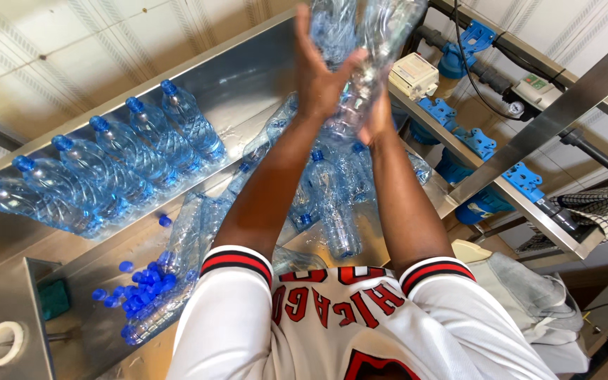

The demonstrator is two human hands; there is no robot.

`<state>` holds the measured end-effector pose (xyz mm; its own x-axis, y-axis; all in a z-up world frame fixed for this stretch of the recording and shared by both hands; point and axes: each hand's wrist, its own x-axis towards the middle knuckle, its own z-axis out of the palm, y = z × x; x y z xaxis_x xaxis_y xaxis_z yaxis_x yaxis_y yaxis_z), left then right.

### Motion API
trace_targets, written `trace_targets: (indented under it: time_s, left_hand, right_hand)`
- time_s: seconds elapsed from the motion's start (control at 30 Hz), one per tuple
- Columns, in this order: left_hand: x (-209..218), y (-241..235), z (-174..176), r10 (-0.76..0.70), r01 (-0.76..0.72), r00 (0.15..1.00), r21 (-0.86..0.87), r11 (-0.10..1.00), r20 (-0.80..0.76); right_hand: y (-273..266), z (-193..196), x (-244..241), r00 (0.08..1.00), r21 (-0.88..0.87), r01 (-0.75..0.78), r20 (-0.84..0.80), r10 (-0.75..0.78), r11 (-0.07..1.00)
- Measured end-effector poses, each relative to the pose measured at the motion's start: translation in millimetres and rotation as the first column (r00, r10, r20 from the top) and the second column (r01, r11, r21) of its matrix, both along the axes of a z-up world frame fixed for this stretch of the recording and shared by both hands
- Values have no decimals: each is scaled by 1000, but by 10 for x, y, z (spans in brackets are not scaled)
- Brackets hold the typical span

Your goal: The person fills clear plastic water bottles with water from a red-handled tap and places them on a stainless steel counter. The person repeatedly picks up empty bottles, fills them, and sets them down in a row.

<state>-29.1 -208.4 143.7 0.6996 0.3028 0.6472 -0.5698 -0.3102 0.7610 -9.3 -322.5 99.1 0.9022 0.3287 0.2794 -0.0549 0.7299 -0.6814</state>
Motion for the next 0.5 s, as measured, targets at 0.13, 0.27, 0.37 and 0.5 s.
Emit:
trace_targets:
  time_s: [0.13,0.27,0.37,0.5]
  left_hand:
    - [50,-55,-1,-36,36,997,2,999,-71]
    - [118,43,56,-60,5,954,-185,983,-292]
    - [205,25,181,-94,55,974,-187,981,-208]
    - [272,-58,285,12,-50,913,-83,995,-407]
  right_hand:
    - [-118,64,30,967,-266,97,-202,-154,959]
    - [-124,146,-24,993,-344,44,-86,-78,938]
    - [-108,270,-91,969,-270,222,-44,-242,937]
    - [-85,269,-142,890,-156,449,-1,-455,880]
